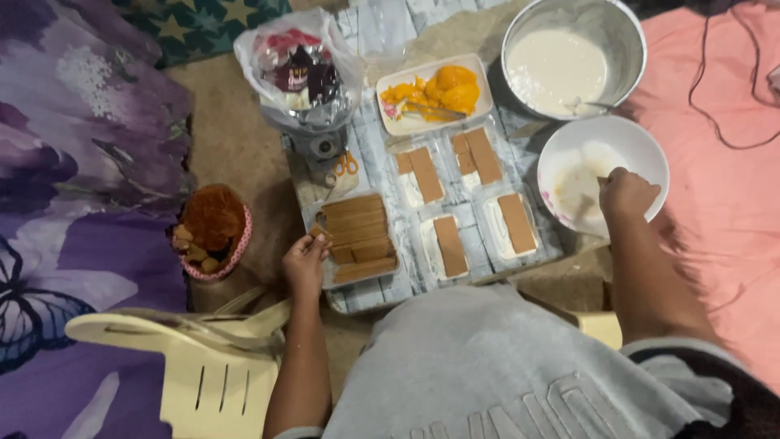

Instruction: Layering cream-dipped biscuits into plastic containers to create a dessert base.

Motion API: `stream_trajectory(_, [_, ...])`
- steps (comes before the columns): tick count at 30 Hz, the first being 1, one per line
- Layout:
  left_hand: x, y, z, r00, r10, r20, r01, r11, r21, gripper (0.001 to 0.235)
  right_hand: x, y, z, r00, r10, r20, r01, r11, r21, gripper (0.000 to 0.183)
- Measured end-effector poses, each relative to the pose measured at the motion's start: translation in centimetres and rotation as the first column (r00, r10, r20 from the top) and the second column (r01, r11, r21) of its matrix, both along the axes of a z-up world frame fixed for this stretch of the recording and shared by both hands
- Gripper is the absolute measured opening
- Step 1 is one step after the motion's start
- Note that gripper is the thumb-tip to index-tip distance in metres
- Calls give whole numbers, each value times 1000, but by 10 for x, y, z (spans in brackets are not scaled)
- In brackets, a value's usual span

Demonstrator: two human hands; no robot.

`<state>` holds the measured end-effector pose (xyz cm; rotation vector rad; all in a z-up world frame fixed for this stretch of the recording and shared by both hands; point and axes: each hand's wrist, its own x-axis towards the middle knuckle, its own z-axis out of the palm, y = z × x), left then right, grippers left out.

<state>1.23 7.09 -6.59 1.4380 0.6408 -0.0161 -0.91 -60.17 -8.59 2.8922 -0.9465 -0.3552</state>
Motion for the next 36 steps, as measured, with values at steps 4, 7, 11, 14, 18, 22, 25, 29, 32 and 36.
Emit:
stream_trajectory(4, [-2,3,14,1000,-29,0,29,999,31,20,23,8,-9,868,158,471,-141,987,-71,19])
stream_trajectory(7, [-8,10,-1,996,79,-33,-81,994,-73,31,53,65,7,760,-201,618,-152,869,470,24])
stream_trajectory(11, [-8,10,-3,1000,4,-5,-4,999,38,39,101,166,-12,845,-296,445,-246,523,816,12])
stream_trajectory(14, [-10,3,7,1000,4,-14,-4,999,40,38,130,243,-36,921,-228,317,-225,356,907,13])
stream_trajectory(18, [-12,8,-7,1000,2,8,-3,999,37,29,156,310,-47,957,98,272,-279,567,775,23])
stream_trajectory(22, [-28,11,-1,998,58,21,-59,998,18,29,158,333,-38,953,207,221,-302,627,718,21])
stream_trajectory(25, [-36,14,-2,996,80,36,-82,996,33,24,161,342,-37,960,220,175,-280,693,664,21])
stream_trajectory(29, [-42,20,-12,991,123,49,-124,992,12,28,163,347,-19,949,267,165,-312,743,592,25])
stream_trajectory(32, [-42,21,-17,989,142,28,-142,990,-2,33,158,353,-10,941,304,148,-334,765,551,22])
stream_trajectory(36, [-36,18,-33,994,106,20,-106,994,31,39,154,354,-14,941,301,156,-337,783,523,17])
